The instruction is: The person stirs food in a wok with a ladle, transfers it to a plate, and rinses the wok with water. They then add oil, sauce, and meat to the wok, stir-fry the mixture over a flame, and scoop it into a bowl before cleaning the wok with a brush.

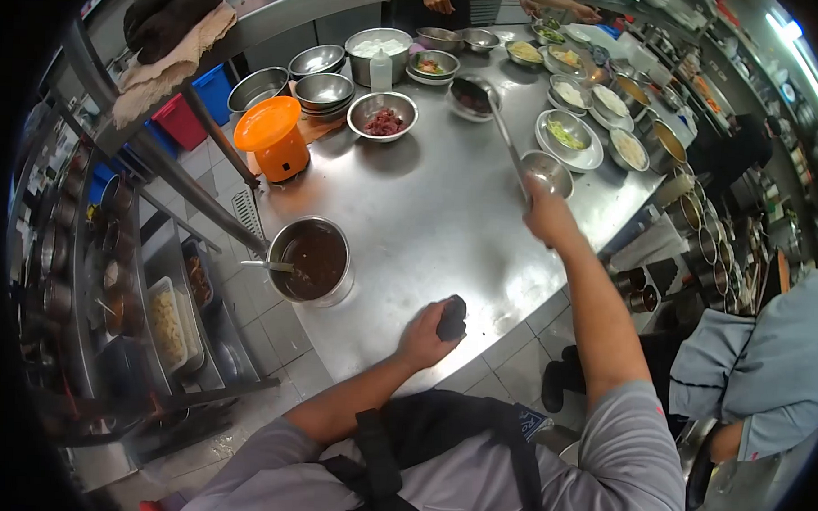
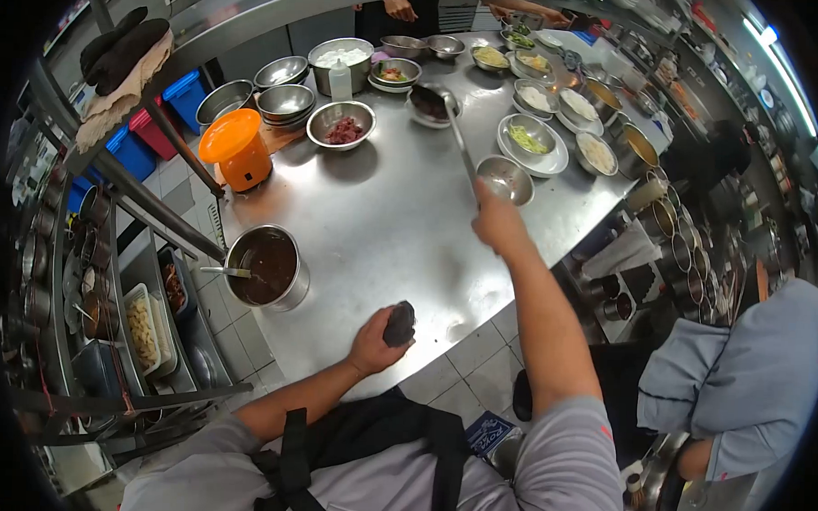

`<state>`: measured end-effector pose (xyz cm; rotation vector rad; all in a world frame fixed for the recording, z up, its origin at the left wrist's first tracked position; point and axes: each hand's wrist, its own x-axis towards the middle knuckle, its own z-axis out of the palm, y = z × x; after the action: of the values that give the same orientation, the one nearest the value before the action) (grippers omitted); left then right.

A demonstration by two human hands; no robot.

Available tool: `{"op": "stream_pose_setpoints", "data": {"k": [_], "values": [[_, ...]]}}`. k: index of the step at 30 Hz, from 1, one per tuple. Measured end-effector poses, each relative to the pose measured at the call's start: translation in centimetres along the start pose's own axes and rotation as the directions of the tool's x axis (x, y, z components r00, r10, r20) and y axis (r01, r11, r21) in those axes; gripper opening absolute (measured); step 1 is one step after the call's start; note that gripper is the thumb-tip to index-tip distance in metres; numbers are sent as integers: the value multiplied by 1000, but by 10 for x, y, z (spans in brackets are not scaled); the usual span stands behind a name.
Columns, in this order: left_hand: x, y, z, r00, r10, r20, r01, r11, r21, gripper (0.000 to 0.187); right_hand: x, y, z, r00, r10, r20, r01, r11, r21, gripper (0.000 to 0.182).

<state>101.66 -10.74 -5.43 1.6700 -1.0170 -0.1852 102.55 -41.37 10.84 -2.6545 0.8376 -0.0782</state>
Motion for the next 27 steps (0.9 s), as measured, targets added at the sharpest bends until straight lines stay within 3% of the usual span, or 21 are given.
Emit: {"op": "stream_pose_setpoints", "data": {"k": [1,2,3,4,5,6,7,9,10,12,13,14,16,20,21,22,24,25,26,27], "values": [[2,0,-1,999,-40,37,40,999,10,65,-39,-6,-2,999,28,44,-27,999,-18,67],[-4,-16,8,980,-184,69,191,976,-103,64,-70,-1,4,998,25,53,-25,1000,-1,70],[6,-1,-2,925,-340,168,378,861,-341,66,-107,-2,-1,999,4,46,-10,991,134,72],[6,-23,1,917,-398,33,394,886,-246,67,-140,-4,-7,998,5,69,-15,991,135,72],[7,-46,4,888,-449,-103,431,889,-153,68,-168,-7,-14,998,36,56,-50,961,273,72],[26,-21,-16,821,-549,-159,475,810,-342,67,-194,-8,-15,996,76,46,-88,909,408,72],[42,-20,-27,757,-573,-313,445,803,-395,58,-220,-9,-10,994,86,62,-104,904,414,72],[67,-49,-42,611,-661,-436,362,722,-589,44,-270,-10,-3,983,173,59,-151,588,795,69],[77,-59,-50,578,-625,-524,396,777,-490,47,-293,-8,2,981,181,72,-165,580,798,69],[85,-43,-66,580,-673,-459,481,738,-473,64,-326,0,6,972,75,224,-234,169,958,69],[82,-39,-63,550,-663,-508,517,748,-417,68,-342,5,2,965,-23,260,-259,26,966,72],[80,-34,-61,521,-647,-556,551,753,-359,71,-355,10,2,965,-27,261,-261,23,965,72],[76,-32,-61,516,-677,-526,580,727,-367,71,-379,18,2,959,-142,245,-280,-354,892,73],[84,-32,-65,510,-716,-477,639,687,-347,64,-417,38,14,962,-124,242,-267,-266,926,72],[84,-42,-70,546,-767,-338,609,640,-469,60,-427,44,15,968,-120,222,-245,-234,941,73],[86,-44,-78,552,-762,-337,603,645,-470,60,-438,47,12,970,-119,213,-236,-233,943,73],[87,-46,-90,638,-766,-77,677,606,-416,58,-462,51,6,983,-63,173,-181,-139,974,75],[87,-42,-94,659,-750,-46,676,619,-400,65,-474,54,5,989,-34,145,-149,-126,981,79],[88,-38,-91,663,-748,-45,674,621,-400,65,-486,58,6,989,-32,141,-144,-126,982,79],[92,-35,-87,628,-754,-191,654,645,-394,69,-499,63,8,993,8,116,-113,-160,981,80]]}}
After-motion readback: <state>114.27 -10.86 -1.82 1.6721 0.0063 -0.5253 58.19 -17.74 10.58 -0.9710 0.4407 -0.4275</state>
